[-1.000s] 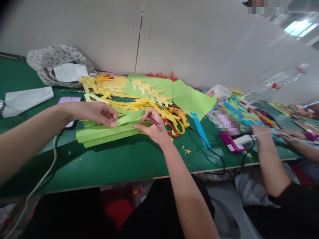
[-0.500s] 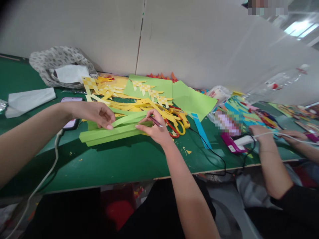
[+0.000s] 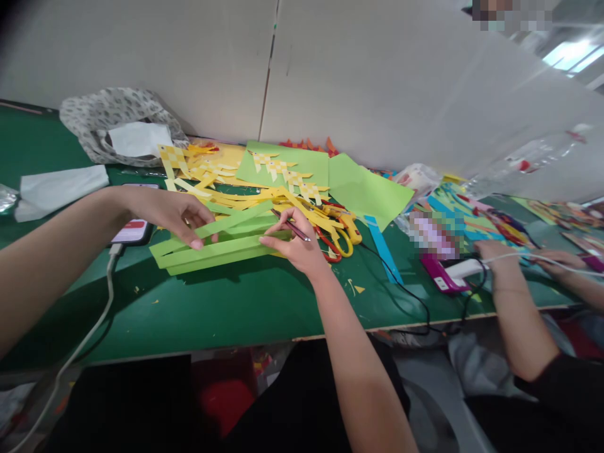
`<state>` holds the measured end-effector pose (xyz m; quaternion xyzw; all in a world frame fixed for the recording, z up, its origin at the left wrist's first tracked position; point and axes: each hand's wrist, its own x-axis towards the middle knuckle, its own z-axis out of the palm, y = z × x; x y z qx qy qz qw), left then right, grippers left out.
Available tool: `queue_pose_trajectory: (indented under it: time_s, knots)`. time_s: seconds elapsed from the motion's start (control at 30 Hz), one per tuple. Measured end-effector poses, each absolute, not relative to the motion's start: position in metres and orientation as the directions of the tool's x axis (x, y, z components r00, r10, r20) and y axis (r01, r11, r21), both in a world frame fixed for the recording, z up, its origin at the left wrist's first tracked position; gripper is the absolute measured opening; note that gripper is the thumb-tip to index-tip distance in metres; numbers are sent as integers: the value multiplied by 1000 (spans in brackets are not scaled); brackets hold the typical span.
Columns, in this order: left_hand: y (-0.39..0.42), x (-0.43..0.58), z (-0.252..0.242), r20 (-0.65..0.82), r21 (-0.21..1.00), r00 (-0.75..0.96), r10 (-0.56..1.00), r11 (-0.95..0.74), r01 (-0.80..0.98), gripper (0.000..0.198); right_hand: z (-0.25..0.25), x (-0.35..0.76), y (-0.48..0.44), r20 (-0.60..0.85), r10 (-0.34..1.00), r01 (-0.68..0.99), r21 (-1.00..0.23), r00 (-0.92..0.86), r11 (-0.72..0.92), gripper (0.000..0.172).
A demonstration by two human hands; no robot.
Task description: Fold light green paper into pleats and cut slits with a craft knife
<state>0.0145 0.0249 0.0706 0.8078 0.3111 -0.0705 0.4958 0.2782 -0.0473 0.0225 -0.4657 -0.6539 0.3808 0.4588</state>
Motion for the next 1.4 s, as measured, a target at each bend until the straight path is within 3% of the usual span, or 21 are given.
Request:
queue_pose_trajectory:
  time_s: [0.17,0.27,0.4,0.47,0.57,0.63,0.73,0.83,0.93,1.07,1.23,1.3,1.4]
  knots:
    - [25,12,72,-469,754,812,348,-322,573,38,21,280,-47,239,959,258,-927,-150,272,48]
    - [25,2,75,-547,722,780,302,-300,623,57,21,280,-47,242,959,250,-929,-146,273,47]
    - [24,-10,79,-632,635,686,360,-265,725,79,21,281,-46,241,958,273,-922,-154,276,47]
    - [25,-14,82,-638,634,676,367,-248,733,74,20,284,-45,243,958,309,-909,-153,280,46]
    - [25,-14,88,-533,680,735,419,-305,667,41,19,289,-43,295,946,403,-856,-132,324,43]
    - [21,-11,93,-412,700,785,463,-391,598,20,20,289,-44,406,911,487,-784,-68,386,42]
    - [6,0,100,-309,644,786,535,-490,587,14,25,280,-51,593,805,586,-660,23,470,40]
    - [-17,13,100,-277,575,802,528,-578,579,4,31,260,-66,619,773,567,-590,-140,575,35]
    - [-38,21,92,-241,541,836,492,-647,537,12,32,242,-81,529,755,524,-548,-388,652,37]
    - [-47,22,74,-204,632,812,547,-560,536,12,28,234,-88,454,780,533,-569,-432,626,31]
    - [-45,23,38,-52,866,669,742,-300,400,27,25,237,-85,460,870,585,-662,-177,469,26]
    - [-45,26,23,-73,917,603,794,-185,355,26,25,238,-84,465,878,609,-665,-116,432,26]
    - [-48,31,9,-99,943,582,807,-110,313,26,25,237,-84,486,854,613,-622,-184,486,28]
